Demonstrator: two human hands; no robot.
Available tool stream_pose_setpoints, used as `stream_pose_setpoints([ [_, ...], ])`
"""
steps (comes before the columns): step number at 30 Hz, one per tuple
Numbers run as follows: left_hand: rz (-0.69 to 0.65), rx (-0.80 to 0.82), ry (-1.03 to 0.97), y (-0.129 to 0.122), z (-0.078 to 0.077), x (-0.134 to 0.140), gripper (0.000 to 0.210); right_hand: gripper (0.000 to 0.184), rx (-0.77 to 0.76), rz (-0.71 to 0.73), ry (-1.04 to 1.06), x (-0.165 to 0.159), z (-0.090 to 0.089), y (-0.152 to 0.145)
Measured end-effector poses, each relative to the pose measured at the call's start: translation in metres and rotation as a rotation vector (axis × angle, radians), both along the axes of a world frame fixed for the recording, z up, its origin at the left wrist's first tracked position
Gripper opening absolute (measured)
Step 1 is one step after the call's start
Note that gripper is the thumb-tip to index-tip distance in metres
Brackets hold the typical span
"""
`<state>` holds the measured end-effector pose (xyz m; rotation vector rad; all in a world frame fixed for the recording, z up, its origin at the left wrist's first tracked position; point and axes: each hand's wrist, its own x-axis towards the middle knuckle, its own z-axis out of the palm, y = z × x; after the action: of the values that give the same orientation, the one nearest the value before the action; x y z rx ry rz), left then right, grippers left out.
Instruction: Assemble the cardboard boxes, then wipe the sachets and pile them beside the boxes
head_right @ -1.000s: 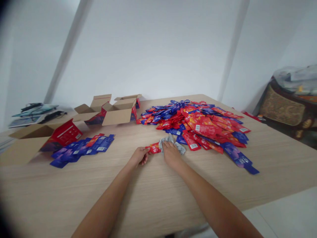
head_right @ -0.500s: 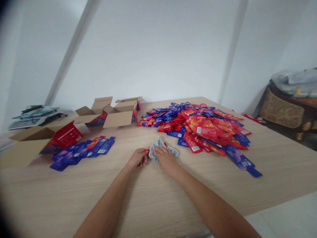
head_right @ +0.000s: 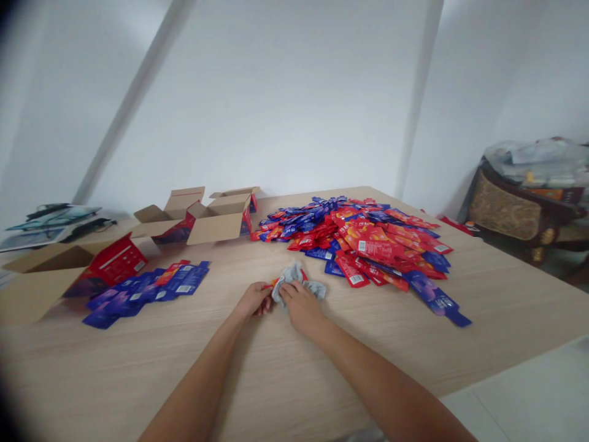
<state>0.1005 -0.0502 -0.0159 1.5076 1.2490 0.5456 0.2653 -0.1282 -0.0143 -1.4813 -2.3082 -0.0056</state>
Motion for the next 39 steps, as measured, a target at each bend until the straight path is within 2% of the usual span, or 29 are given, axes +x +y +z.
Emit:
stream_pose_setpoints([
  [3, 0.003, -0.002, 0.003, 0.000, -0.001, 0.001, 0.024, 0.054, -0.023, 0.055, -0.006, -0.008, 0.002, 0.000],
  [8, 0.035, 0.004, -0.005, -0.001, 0.000, -0.001, 0.026, 0.045, -0.047, -0.216, -0.026, 0.020, 0.003, 0.009],
  [10, 0.043, 0.014, -0.013, -0.002, 0.001, -0.001, 0.026, 0.044, -0.052, -0.253, -0.030, 0.025, 0.001, 0.008],
  [11, 0.034, 0.019, -0.015, -0.003, 0.002, -0.001, 0.026, 0.045, -0.044, -0.220, -0.020, 0.024, 0.000, 0.006],
  [14, -0.044, 0.016, -0.003, -0.005, 0.005, 0.001, 0.023, 0.054, 0.008, 0.007, 0.023, 0.008, -0.002, 0.001],
  [16, -0.092, 0.007, 0.008, -0.007, 0.005, 0.002, 0.021, 0.056, 0.022, 0.082, 0.031, 0.001, -0.002, 0.002],
  [18, -0.104, 0.003, 0.003, -0.008, 0.004, 0.002, 0.020, 0.053, 0.000, 0.019, 0.029, 0.004, -0.003, 0.007],
  [20, -0.089, -0.010, -0.024, -0.007, 0.002, 0.002, 0.022, 0.051, -0.041, -0.139, 0.026, 0.018, -0.004, 0.014],
  [22, -0.029, -0.037, -0.078, -0.005, 0.000, -0.001, 0.024, 0.052, -0.071, -0.293, 0.023, 0.037, -0.007, 0.021],
  [23, 0.010, -0.051, -0.122, -0.003, -0.001, -0.002, 0.026, 0.053, -0.072, -0.325, 0.030, 0.046, -0.009, 0.024],
  [26, 0.096, -0.070, -0.314, 0.002, -0.003, -0.008, 0.032, 0.054, -0.005, -0.327, 0.138, 0.065, -0.014, 0.029],
  [30, 0.090, -0.053, -0.474, 0.007, -0.003, -0.013, 0.031, 0.055, 0.234, -0.339, 0.384, 0.073, -0.013, 0.033],
  [32, 0.074, -0.032, -0.473, 0.009, -0.004, -0.013, 0.030, 0.055, 0.325, -0.300, 0.453, 0.069, -0.011, 0.032],
  [34, 0.064, -0.008, -0.429, 0.009, -0.005, -0.009, 0.026, 0.055, 0.328, -0.211, 0.460, 0.055, -0.011, 0.028],
  [38, 0.072, 0.090, -0.251, 0.008, -0.009, 0.001, 0.015, 0.055, 0.096, 0.038, 0.241, 0.015, -0.012, 0.016],
  [39, 0.081, 0.113, -0.222, 0.008, -0.010, 0.003, 0.014, 0.057, 0.032, 0.062, 0.174, 0.009, -0.012, 0.014],
])
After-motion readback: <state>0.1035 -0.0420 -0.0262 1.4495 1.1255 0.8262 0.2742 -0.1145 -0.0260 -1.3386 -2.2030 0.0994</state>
